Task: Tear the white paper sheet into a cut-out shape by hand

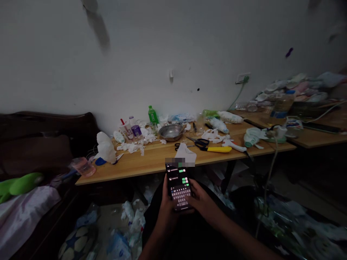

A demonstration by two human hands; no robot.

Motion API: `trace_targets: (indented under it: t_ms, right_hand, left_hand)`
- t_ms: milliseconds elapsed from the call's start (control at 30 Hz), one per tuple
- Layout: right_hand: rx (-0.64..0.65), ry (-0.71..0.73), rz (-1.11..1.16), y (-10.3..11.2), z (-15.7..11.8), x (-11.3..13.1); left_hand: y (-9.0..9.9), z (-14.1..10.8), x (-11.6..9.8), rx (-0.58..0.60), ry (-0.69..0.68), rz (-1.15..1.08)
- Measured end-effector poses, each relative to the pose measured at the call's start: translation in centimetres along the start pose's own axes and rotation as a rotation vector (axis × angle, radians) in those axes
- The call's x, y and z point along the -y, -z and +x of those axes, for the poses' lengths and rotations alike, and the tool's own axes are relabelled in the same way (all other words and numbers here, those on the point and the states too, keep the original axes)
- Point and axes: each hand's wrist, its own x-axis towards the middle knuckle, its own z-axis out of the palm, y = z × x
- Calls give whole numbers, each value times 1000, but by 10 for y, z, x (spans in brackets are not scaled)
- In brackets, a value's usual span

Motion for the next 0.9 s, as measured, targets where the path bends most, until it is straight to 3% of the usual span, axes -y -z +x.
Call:
trace_targets:
  t_ms: [267, 500, 900]
  right_hand:
    - [53, 28, 55, 5, -2, -1]
    - [36, 47, 11, 3, -3, -4]
    - [85, 22, 43, 5, -5, 5]
  left_hand:
    - [7, 4, 2, 18, 8, -128]
    - [-2, 4, 2, -104, -13, -30]
    - [5, 1, 1, -18, -29, -34]
